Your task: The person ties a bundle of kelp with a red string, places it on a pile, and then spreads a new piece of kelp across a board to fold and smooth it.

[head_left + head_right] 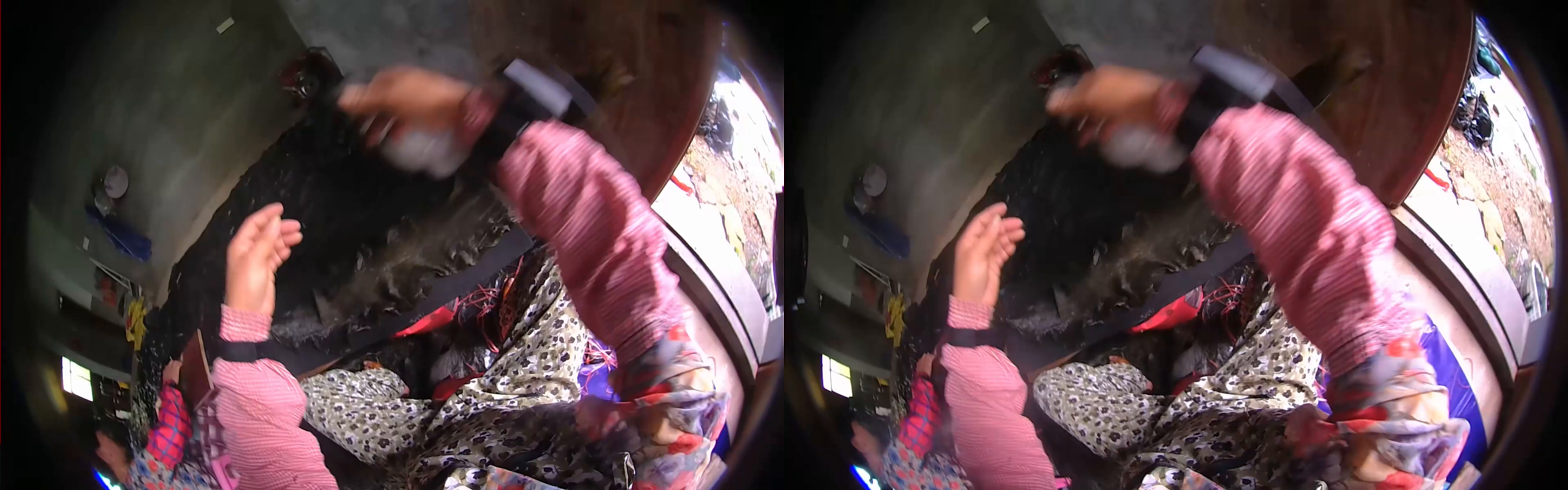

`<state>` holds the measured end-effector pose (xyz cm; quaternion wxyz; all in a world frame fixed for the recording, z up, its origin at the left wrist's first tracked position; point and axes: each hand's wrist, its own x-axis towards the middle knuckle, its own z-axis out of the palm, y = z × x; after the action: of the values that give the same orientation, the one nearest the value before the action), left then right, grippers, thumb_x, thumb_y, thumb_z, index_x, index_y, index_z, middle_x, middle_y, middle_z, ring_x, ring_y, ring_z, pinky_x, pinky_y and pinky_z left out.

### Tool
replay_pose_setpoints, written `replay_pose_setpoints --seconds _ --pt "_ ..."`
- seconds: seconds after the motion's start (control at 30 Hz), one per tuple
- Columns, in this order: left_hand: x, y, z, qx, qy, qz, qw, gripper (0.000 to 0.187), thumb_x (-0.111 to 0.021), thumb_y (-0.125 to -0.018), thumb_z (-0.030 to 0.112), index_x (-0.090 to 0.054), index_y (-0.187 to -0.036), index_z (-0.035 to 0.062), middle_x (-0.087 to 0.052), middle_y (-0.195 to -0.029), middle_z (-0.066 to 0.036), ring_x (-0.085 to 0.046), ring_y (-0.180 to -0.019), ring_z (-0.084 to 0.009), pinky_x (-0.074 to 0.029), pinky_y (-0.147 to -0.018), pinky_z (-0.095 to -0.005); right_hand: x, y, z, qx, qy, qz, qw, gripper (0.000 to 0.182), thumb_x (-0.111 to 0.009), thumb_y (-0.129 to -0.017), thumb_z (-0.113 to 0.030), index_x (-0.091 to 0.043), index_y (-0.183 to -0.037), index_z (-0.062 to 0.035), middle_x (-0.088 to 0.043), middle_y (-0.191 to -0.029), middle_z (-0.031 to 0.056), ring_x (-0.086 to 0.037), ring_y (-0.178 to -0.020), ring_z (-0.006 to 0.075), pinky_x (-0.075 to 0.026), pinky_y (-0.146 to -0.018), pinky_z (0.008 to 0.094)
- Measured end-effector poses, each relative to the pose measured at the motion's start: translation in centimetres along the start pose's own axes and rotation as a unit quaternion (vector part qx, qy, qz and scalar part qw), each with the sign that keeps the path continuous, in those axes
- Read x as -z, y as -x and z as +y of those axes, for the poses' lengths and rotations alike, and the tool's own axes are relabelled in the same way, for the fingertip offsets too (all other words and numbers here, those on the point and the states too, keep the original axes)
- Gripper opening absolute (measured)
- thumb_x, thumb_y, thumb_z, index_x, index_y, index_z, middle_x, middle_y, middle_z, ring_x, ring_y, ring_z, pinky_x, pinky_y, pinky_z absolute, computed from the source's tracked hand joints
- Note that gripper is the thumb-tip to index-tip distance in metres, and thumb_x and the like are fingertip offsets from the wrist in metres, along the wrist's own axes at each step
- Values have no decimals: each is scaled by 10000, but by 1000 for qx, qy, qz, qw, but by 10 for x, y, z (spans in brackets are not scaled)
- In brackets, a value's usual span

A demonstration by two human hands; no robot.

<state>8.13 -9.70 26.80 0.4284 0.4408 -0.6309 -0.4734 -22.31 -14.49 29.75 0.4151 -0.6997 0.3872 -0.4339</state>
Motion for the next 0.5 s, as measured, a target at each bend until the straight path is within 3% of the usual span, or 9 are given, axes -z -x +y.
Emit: replay_pose_setpoints --seconds 0.07,0.1,0.13,0.2,0.23,0.27,0.37,0.43,0.5 --pt "-10 12 -16 65 63 71 993 422 -505 -954 377 -503 -1249 75 -638 -1044 -71 -618 -870 -127 -481 -722 -225 -74 -13 31 26 -36 -74 996 472 -569 -881 -464 -656 -1009 -19 -679 -857 111 -668 -704 188 -531 -560 311" --pt "0 15 -33 94 142 40 985 456 -488 -950 423 -502 -1249 79 -637 -1046 -74 -621 -859 -135 -492 -717 -239 -111 -9 42 7 -76 -101 992 497 -613 -859 -456 -628 -1019 14 -676 -831 153 -663 -721 216 -525 -614 354" --pt "10 16 -54 125 221 11 967 492 -471 -945 469 -502 -1248 84 -636 -1047 -78 -623 -848 -144 -504 -712 -253 -151 -5 56 94 69 -31 993 467 -626 -836 -417 -621 -1002 19 -658 -799 205 -661 -734 292 -518 -661 414" --pt "14 28 -80 154 269 -29 950 535 -464 -927 521 -508 -1238 87 -633 -1051 -84 -632 -843 -168 -529 -706 -298 -216 17 84 128 107 -25 986 430 -642 -790 -356 -587 -1009 10 -625 -843 236 -619 -789 404 -493 -726 477" --pt "21 31 -97 208 279 -24 937 508 -447 -943 498 -509 -1236 88 -635 -1045 -85 -640 -847 -185 -543 -717 -334 -238 34 88 78 113 -17 990 428 -629 -809 -332 -555 -1054 11 -596 -959 239 -604 -864 408 -487 -748 478" --pt "30 39 -113 255 267 -14 929 402 -481 -962 361 -503 -1239 70 -630 -1063 -88 -636 -900 -205 -544 -721 -341 -251 48 96 66 117 -48 990 446 -641 -807 -302 -531 -1102 14 -559 -1043 234 -585 -928 405 -485 -775 470" --pt "27 53 -142 233 235 80 940 343 -532 -866 22 -506 -1207 47 -619 -1074 -85 -619 -924 -224 -536 -709 -364 -253 81 116 127 106 -64 984 432 -647 -808 -266 -552 -1161 -36 -559 -1104 194 -570 -1007 368 -481 -833 442" --pt "38 57 -148 225 234 69 944 335 -533 -862 10 -514 -1194 51 -620 -1061 -82 -615 -906 -213 -530 -714 -359 -215 93 121 111 119 -101 981 373 -643 -814 -245 -602 -1152 -94 -566 -1133 156 -572 -1037 326 -484 -858 411" --pt "49 57 -149 203 233 58 949 297 -534 -864 18 -535 -1158 53 -622 -1037 -74 -604 -870 -181 -513 -713 -339 -164 96 137 62 229 -83 968 309 -646 -757 -233 -651 -1034 -95 -618 -1047 111 -583 -1006 322 -488 -834 406"
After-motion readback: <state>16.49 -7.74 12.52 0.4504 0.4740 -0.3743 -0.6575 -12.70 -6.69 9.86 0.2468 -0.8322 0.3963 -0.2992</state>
